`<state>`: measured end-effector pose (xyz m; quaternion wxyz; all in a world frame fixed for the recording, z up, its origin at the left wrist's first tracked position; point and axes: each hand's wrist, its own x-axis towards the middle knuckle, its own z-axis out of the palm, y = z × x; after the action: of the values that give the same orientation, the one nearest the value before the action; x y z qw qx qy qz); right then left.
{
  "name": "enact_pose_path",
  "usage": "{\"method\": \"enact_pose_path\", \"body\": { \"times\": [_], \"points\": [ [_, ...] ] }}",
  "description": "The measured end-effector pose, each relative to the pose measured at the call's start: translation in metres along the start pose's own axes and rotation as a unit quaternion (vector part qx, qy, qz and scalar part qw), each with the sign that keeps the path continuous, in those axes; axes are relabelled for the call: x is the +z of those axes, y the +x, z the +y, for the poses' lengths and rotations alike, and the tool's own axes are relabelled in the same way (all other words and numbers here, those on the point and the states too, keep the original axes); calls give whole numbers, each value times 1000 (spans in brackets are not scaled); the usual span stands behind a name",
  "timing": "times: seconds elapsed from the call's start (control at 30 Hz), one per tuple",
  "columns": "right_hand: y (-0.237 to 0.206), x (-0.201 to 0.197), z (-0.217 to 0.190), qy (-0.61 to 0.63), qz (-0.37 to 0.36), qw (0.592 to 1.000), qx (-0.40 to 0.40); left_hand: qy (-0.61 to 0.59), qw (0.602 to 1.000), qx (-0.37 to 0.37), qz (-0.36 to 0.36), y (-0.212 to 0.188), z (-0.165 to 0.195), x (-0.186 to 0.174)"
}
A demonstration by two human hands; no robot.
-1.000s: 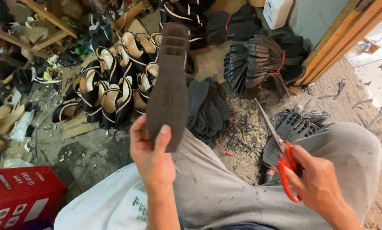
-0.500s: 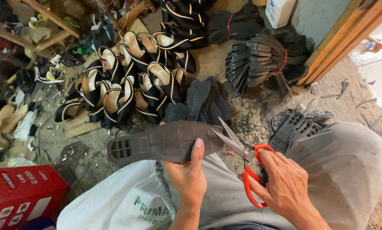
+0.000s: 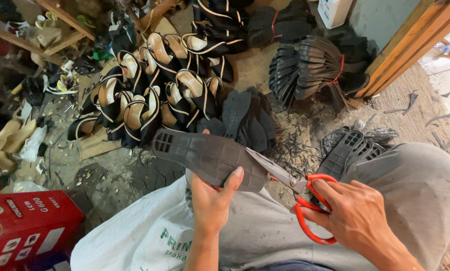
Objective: The person trims the edges of a black shoe sole using red-handled scissors. The person holds the sole in the left hand and cuts along the perimeter with the right hand, then places the trimmed sole into a white sack.
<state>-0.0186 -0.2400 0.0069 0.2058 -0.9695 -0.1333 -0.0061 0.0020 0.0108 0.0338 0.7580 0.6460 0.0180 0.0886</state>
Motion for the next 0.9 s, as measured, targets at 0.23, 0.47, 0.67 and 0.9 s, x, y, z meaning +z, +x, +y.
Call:
{"method": "enact_pose_path", "body": {
  "times": [0.23, 0.47, 0.67, 0.9],
  "points": [
    [1, 2, -2, 17, 122, 990, -65, -15, 997, -64, -30, -3, 0, 6],
    [3, 8, 2, 23, -8, 999, 27, -17, 995, -79, -59, -6, -6, 4],
    [-6, 8, 4, 38, 24, 999, 27, -98, 992, -69, 28, -1, -12, -4],
    [-4, 7, -9, 11, 83, 996, -22, -14, 999, -21, -23, -9, -12, 6]
  ]
}}
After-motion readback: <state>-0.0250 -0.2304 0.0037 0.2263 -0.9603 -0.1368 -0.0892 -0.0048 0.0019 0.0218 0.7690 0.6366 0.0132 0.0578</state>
